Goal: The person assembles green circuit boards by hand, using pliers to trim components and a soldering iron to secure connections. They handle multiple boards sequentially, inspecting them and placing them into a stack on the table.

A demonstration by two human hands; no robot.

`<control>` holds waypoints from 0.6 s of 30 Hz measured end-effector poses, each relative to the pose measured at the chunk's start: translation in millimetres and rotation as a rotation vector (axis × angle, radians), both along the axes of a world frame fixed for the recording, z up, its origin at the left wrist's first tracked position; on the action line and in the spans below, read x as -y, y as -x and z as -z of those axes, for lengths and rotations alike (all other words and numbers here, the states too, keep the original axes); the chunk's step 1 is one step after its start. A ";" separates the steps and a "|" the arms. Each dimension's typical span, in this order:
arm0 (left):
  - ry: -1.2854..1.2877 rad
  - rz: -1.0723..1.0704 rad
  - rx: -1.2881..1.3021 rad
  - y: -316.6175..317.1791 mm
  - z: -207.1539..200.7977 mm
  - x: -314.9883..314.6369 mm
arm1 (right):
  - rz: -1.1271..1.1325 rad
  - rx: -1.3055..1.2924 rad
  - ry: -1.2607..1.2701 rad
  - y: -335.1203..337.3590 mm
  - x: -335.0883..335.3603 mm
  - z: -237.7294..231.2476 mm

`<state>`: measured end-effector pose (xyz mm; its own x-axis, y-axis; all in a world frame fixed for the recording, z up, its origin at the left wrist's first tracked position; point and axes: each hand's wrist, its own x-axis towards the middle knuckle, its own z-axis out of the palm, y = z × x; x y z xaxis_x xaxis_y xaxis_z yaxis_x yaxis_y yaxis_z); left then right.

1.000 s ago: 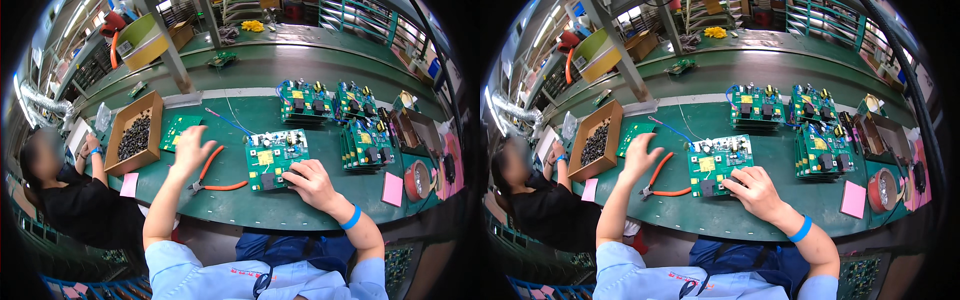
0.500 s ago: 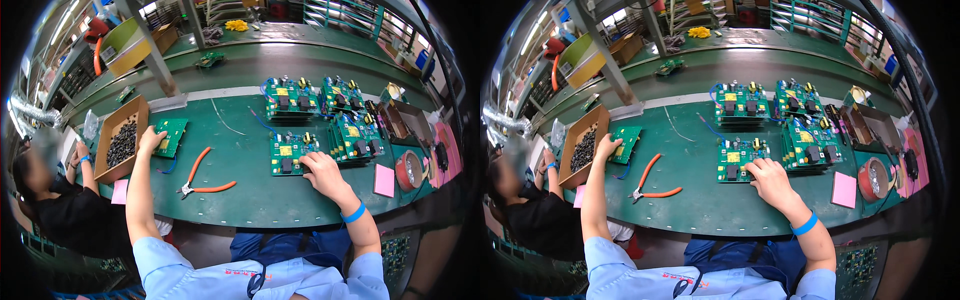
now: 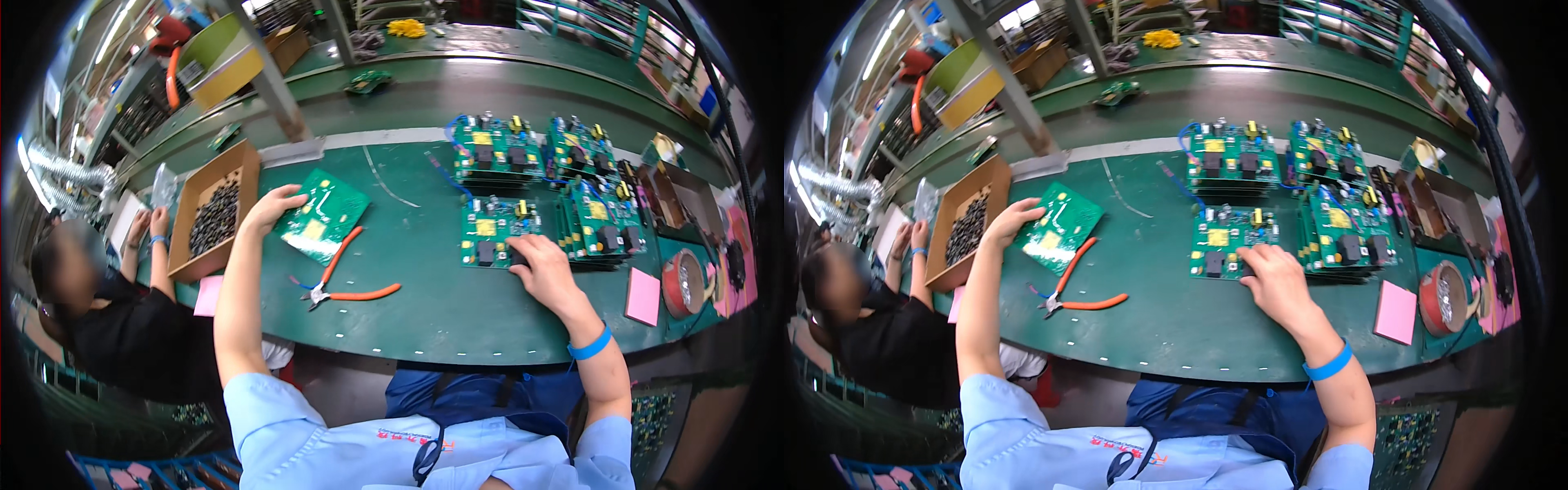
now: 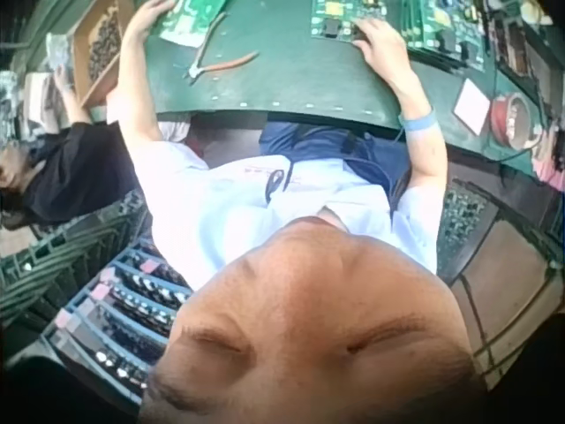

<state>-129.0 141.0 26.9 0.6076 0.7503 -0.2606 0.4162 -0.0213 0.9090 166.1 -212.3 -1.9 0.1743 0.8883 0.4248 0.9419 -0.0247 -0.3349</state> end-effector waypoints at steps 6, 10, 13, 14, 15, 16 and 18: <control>0.103 0.080 0.087 5.8 -14.2 -0.6 | 0.039 0.032 -0.063 8.3 -2.5 -9.0; 0.178 0.148 0.312 0.5 -38.7 17.2 | -0.042 -0.017 -0.270 19.7 -8.6 -18.6; 0.162 0.207 0.364 -29.4 -48.4 45.0 | -0.209 -0.519 -0.192 30.5 -19.3 -27.6; 0.168 0.244 0.374 -40.6 -49.8 56.9 | -0.256 -0.823 -0.135 33.1 -25.8 -29.2; 0.170 0.224 0.390 -52.0 -49.5 70.6 | -0.302 -1.125 -0.076 35.6 -33.8 -30.2; 0.219 0.231 0.428 -62.0 -47.2 81.4 | -0.343 -1.424 -0.013 36.7 -39.6 -30.9; 0.283 0.207 0.510 -79.3 -40.1 102.5 | -0.490 -1.533 0.127 40.3 -45.6 -27.0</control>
<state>-49.7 38.5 67.0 0.8337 0.5477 -0.0703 -0.0596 0.2158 0.9746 125.8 -166.7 25.0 0.0469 0.9976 0.0499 -0.3348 0.0628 -0.9402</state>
